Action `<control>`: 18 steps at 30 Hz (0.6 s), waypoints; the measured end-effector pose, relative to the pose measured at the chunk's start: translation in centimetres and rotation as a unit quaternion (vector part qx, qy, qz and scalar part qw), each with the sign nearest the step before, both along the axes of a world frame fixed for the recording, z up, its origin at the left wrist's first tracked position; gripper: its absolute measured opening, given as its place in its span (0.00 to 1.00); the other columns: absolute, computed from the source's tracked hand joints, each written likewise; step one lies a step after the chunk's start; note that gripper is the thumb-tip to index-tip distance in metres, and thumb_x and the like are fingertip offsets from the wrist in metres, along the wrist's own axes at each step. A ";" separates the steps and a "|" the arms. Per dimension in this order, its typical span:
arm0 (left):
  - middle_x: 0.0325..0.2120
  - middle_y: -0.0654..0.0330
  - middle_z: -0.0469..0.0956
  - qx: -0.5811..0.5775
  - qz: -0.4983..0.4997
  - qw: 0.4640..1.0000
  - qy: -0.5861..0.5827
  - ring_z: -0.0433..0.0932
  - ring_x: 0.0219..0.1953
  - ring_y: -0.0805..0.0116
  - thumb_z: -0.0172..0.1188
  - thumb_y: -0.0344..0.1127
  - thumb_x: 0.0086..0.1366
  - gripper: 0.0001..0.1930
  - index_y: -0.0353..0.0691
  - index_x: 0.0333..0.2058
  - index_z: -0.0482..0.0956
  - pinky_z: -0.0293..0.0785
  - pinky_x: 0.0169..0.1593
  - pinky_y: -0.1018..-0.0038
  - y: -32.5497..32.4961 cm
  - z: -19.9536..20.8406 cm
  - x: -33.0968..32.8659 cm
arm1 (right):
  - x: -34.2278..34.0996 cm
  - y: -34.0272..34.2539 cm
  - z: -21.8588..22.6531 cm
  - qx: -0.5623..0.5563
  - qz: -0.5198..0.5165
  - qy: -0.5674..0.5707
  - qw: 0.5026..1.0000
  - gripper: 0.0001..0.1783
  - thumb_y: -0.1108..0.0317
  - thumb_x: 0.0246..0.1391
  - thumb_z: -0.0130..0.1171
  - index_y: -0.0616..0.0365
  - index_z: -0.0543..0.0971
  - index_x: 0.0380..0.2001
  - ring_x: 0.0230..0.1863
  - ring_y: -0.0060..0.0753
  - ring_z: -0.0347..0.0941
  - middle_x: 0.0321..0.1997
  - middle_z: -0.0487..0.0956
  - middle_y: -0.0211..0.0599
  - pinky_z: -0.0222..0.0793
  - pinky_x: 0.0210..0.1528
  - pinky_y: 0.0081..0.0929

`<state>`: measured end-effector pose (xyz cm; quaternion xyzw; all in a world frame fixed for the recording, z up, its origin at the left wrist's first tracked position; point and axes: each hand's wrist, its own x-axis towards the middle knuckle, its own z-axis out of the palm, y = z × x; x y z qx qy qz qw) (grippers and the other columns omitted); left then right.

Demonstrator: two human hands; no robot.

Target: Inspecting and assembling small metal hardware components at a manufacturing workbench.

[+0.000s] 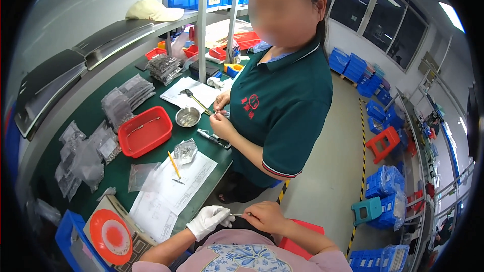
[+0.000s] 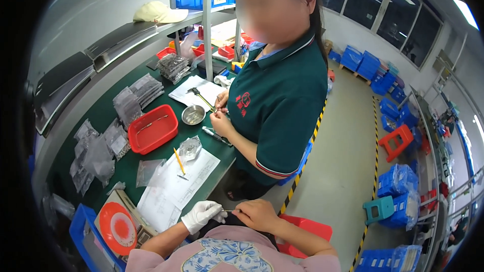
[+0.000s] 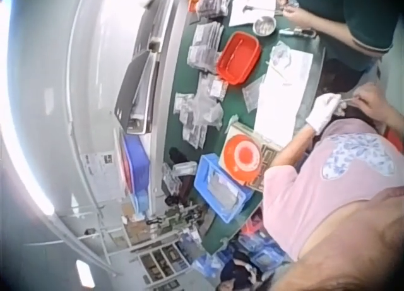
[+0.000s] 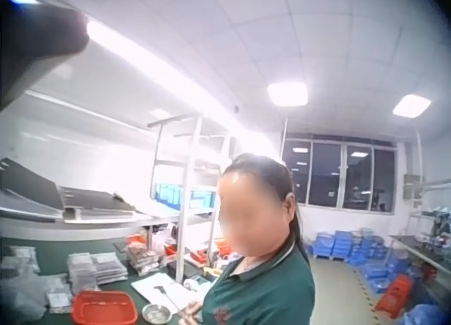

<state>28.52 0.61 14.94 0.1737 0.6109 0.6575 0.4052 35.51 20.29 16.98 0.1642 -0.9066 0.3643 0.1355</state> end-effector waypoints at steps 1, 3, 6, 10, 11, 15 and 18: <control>0.25 0.59 0.76 -0.004 0.017 0.998 -0.065 0.74 0.26 0.75 0.53 0.37 0.60 0.12 0.31 0.31 0.75 0.71 0.33 0.80 -0.1 0.1 0.2 | -0.2 0.0 0.1 -0.002 0.002 0.000 1.000 0.11 0.61 0.48 0.55 0.56 0.73 0.20 0.21 0.40 0.71 0.18 0.74 0.37 0.63 0.21 0.31; 0.26 0.58 0.77 -0.008 0.023 0.993 -0.114 0.74 0.25 0.76 0.54 0.34 0.59 0.10 0.31 0.30 0.75 0.71 0.33 0.80 -0.3 0.1 0.2 | -0.7 0.2 0.1 0.038 0.024 0.047 0.998 0.10 0.62 0.47 0.55 0.56 0.73 0.20 0.20 0.40 0.71 0.18 0.73 0.36 0.63 0.21 0.32; 0.26 0.58 0.77 -0.031 0.023 0.998 0.056 0.74 0.25 0.76 0.56 0.34 0.57 0.09 0.31 0.30 0.75 0.70 0.33 0.81 -0.4 -0.7 0.3 | -0.7 0.2 -0.2 0.037 0.021 -0.026 0.999 0.11 0.62 0.47 0.55 0.56 0.72 0.20 0.20 0.40 0.70 0.18 0.73 0.36 0.63 0.20 0.33; 0.26 0.57 0.77 -0.042 0.057 0.950 0.305 0.75 0.26 0.77 0.57 0.33 0.56 0.09 0.31 0.30 0.76 0.70 0.34 0.82 -0.2 0.2 0.2 | -0.5 -0.1 -0.6 -0.016 -0.013 -0.113 0.993 0.11 0.61 0.47 0.55 0.56 0.72 0.19 0.19 0.40 0.70 0.17 0.73 0.36 0.63 0.20 0.33; 0.26 0.57 0.77 -0.043 0.042 0.972 0.228 0.75 0.27 0.77 0.56 0.34 0.57 0.10 0.31 0.31 0.75 0.70 0.34 0.82 -0.2 0.1 0.0 | -0.5 -0.1 -0.5 -0.007 -0.014 -0.072 0.997 0.11 0.62 0.47 0.55 0.56 0.72 0.19 0.19 0.40 0.70 0.17 0.73 0.36 0.63 0.20 0.33; 0.27 0.57 0.76 -0.021 0.016 0.999 -0.030 0.75 0.27 0.74 0.52 0.38 0.61 0.13 0.30 0.32 0.74 0.71 0.33 0.80 -0.2 0.6 -0.4 | -0.8 -0.1 -0.2 0.025 -0.010 0.060 0.998 0.08 0.64 0.43 0.58 0.54 0.73 0.19 0.18 0.37 0.69 0.16 0.72 0.33 0.62 0.20 0.30; 0.27 0.57 0.76 -0.024 0.024 0.994 -0.100 0.76 0.27 0.72 0.51 0.38 0.61 0.13 0.31 0.30 0.74 0.72 0.34 0.79 0.0 1.1 -0.7 | -1.1 0.0 0.2 0.068 -0.002 0.126 0.990 0.07 0.65 0.39 0.61 0.51 0.73 0.19 0.16 0.34 0.67 0.14 0.70 0.31 0.59 0.18 0.29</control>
